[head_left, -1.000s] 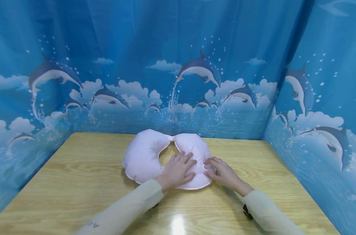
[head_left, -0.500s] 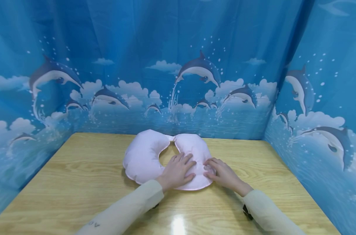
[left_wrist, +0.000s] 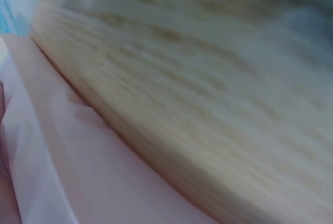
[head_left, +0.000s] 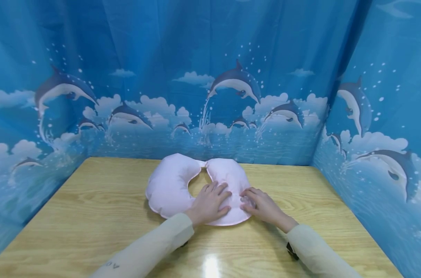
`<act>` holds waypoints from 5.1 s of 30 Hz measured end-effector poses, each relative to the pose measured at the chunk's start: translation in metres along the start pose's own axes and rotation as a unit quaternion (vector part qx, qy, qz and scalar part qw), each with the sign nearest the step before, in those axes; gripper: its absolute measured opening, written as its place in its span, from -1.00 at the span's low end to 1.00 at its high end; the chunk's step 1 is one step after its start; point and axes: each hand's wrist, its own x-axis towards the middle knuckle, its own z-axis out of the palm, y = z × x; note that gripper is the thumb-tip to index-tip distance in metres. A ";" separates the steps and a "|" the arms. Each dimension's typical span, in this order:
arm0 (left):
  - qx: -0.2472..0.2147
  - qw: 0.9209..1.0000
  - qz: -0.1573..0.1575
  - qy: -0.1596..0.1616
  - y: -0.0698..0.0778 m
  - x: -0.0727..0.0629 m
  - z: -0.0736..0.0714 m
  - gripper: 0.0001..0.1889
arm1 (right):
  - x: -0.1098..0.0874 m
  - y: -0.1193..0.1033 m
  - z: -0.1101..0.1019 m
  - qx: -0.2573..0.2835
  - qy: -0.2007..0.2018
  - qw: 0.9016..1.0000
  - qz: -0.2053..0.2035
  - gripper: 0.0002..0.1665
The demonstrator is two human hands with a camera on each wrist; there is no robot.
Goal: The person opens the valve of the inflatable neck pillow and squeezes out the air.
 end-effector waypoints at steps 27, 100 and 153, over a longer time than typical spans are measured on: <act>0.005 1.000 -0.008 -0.023 0.000 0.002 0.007 -0.51 | 0.001 0.000 0.007 -0.053 0.007 0.998 -0.022 -0.65; 0.002 0.996 -0.027 -0.085 0.002 0.001 0.011 -0.51 | 0.006 -0.006 0.010 -0.063 -0.041 0.997 -0.018 -0.64; -0.036 0.984 -0.177 -0.005 -0.107 -0.027 -0.049 -0.49 | 0.005 -0.010 0.011 -0.069 -0.063 0.996 0.005 -0.57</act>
